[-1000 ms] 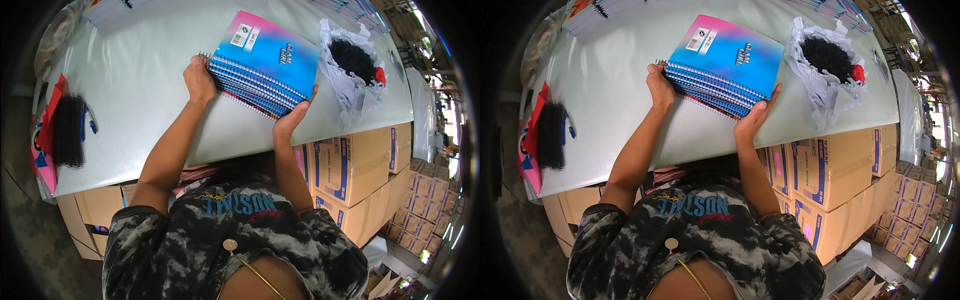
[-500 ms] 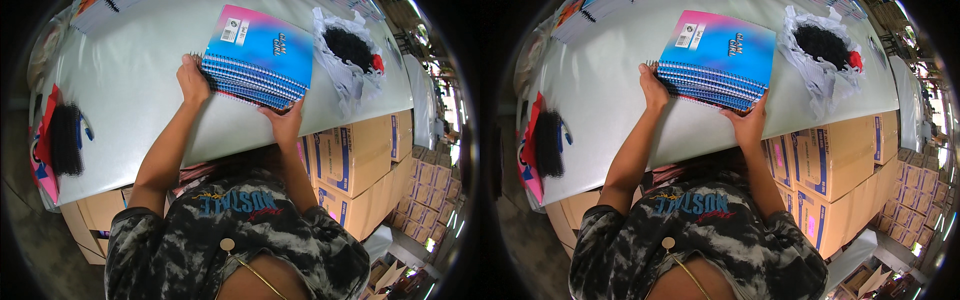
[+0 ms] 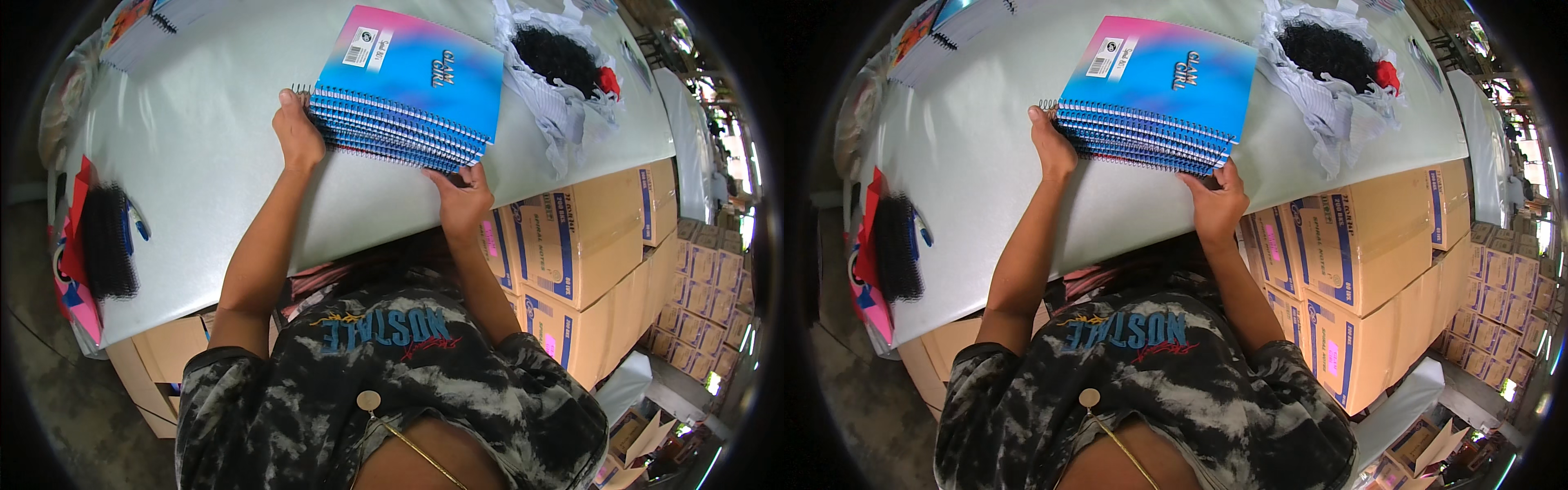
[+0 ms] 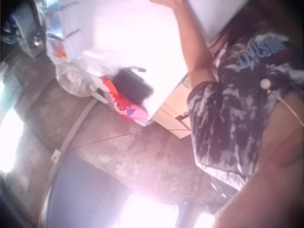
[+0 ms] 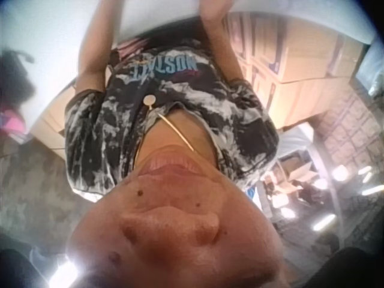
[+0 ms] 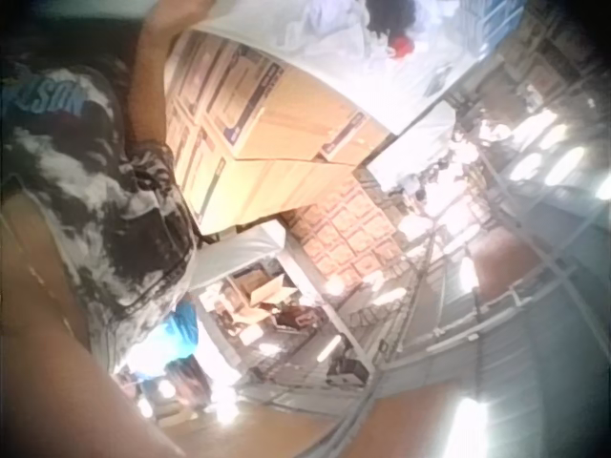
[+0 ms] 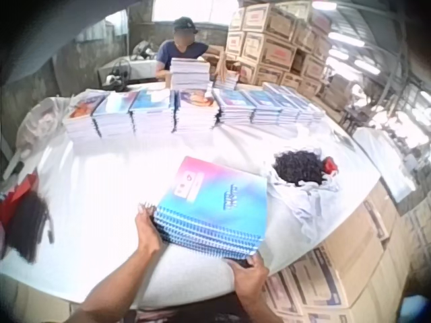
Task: The person uses pliers to trim the spiral binding of stacked notebooks, then stacks the finished notebooks on the table. The person also retrieves a stack of notebooks from a cardboard box and places them on the table.
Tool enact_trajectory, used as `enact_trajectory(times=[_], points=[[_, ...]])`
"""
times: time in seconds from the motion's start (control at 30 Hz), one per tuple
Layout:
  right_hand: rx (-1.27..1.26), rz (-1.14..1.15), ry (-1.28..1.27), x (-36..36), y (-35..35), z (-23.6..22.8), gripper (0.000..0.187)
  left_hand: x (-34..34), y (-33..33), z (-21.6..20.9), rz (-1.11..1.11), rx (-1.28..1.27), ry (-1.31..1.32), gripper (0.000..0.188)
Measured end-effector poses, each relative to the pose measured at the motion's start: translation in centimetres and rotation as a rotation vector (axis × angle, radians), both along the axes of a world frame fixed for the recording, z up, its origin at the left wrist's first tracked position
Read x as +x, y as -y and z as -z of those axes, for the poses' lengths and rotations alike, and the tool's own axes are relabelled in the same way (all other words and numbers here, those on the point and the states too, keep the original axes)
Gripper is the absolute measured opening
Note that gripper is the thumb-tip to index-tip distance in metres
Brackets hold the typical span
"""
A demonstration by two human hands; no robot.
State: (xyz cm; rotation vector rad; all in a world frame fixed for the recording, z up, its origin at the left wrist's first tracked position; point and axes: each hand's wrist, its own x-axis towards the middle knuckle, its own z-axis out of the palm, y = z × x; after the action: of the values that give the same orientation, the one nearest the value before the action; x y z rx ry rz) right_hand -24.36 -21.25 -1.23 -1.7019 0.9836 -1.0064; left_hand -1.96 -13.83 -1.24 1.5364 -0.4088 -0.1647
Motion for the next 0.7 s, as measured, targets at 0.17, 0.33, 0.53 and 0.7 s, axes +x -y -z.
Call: enact_trajectory(times=[0.17,0.33,0.53,0.7], points=[[-0.329,0.102,-0.015,0.3,0.1,-1.2,0.08,-0.1,0.0,-0.3,-0.176,-0.154,0.169,0.059],[-0.035,-0.098,0.131,0.5,0.3,-1.2,0.084,-1.4,-0.2,-1.8,-0.151,-0.128,0.297,0.048],[-0.245,-0.051,0.101,-0.5,0.0,1.0,0.081,-1.2,-0.3,-2.0,-0.118,-0.291,0.099,0.046],[-0.223,-0.016,0.227,0.2,0.2,0.3,0.081,-1.1,-0.4,-2.2,-0.136,-0.295,0.152,0.044]])
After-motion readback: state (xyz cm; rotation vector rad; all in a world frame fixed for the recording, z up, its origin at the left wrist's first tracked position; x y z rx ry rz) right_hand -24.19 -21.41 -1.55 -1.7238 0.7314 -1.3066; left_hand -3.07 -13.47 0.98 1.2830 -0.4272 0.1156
